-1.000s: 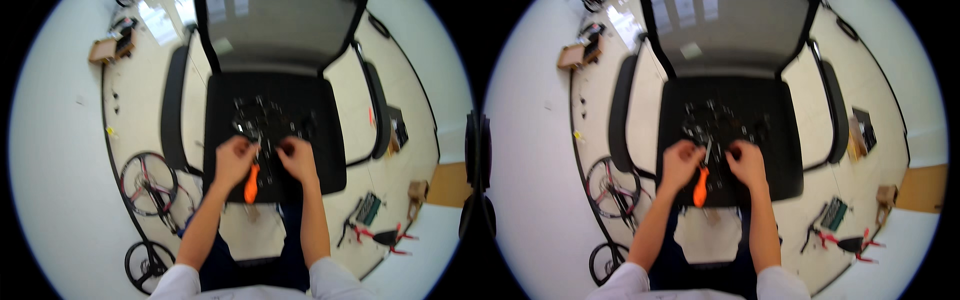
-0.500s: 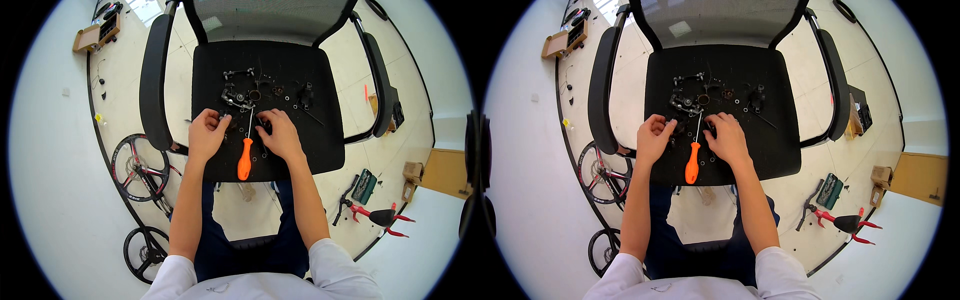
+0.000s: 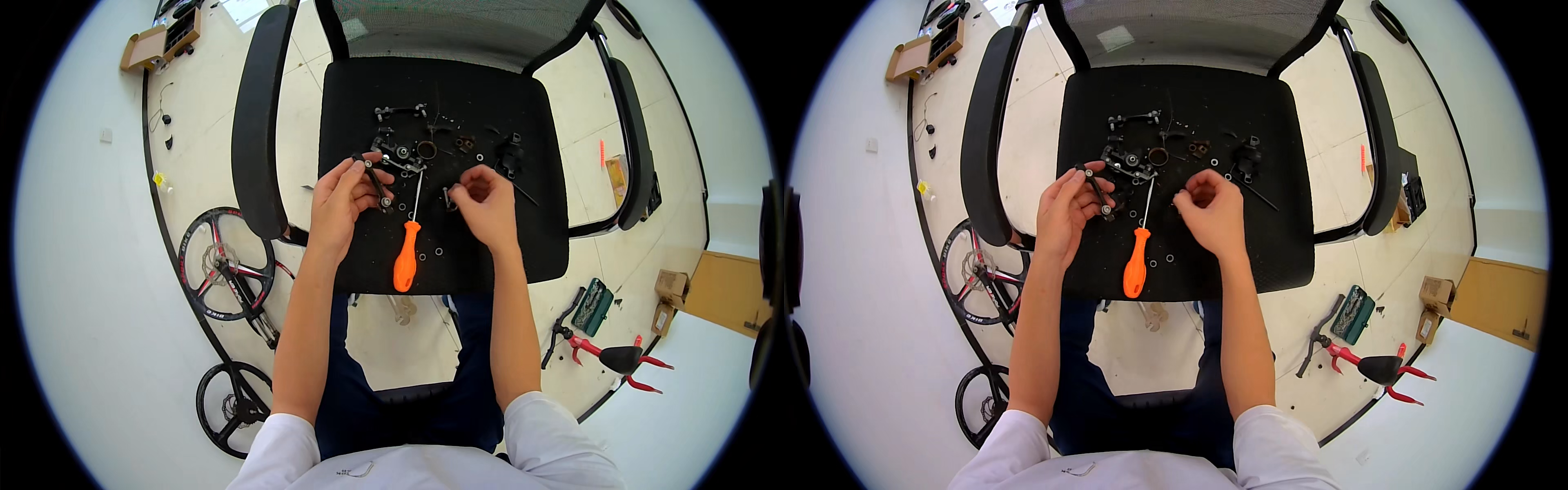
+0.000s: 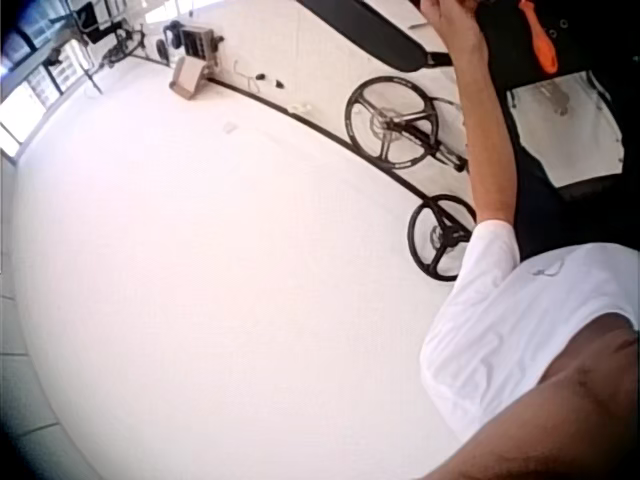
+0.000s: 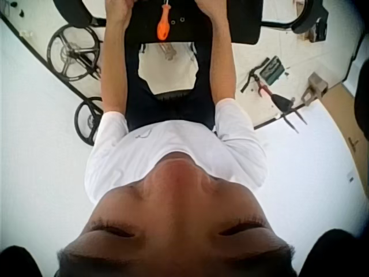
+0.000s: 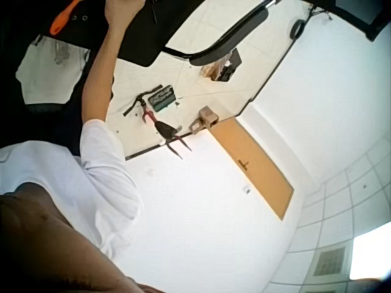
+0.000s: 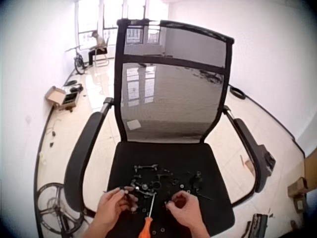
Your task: The person assembles small mechanical parts on a black office chair using an orange-handled screwdriver. They repeatedly pick up components, align them, and tighten screws while other parts remain scattered on the chair seat.
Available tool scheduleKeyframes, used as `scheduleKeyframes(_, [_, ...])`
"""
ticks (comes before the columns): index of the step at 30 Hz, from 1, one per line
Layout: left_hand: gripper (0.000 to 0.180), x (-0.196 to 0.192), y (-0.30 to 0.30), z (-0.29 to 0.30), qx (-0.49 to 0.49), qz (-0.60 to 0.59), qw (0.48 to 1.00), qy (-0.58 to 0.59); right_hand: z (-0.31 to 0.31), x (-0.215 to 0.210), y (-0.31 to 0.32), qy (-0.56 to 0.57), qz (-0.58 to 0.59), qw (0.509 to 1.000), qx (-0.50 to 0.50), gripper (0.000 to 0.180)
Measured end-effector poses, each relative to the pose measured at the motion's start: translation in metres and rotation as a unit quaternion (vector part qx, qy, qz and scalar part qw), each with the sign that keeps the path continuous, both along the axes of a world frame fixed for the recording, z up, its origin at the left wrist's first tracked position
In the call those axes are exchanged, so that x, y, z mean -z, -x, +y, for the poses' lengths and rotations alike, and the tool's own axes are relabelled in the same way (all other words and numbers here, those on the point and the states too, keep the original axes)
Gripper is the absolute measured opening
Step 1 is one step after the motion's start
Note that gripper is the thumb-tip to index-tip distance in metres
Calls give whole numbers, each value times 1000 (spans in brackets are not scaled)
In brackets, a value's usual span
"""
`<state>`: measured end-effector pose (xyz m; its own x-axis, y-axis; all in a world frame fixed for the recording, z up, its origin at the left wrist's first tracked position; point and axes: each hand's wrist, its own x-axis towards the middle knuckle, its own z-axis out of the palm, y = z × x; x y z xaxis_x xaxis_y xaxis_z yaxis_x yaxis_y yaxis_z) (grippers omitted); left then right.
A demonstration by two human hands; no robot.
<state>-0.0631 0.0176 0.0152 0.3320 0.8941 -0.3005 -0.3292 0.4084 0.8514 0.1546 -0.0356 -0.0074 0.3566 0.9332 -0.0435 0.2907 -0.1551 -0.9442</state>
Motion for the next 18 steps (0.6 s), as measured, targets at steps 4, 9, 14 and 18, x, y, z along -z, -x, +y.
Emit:
scheduleKeyframes(4, [34,-2,-2,-2,17,6,1000,11,-4,-25,2,94,347,930,-74,4])
scheduleKeyframes(9, [32,3,-9,-4,54,51,997,-4,-4,-25,15,127,424,892,-98,21])
scheduleKeyframes(14, [29,16,-17,-11,116,101,987,-39,-3,-26,20,151,479,850,-157,27])
scheduleKeyframes(18, [29,10,-29,-20,115,75,991,-6,-4,-27,29,156,414,879,-181,30])
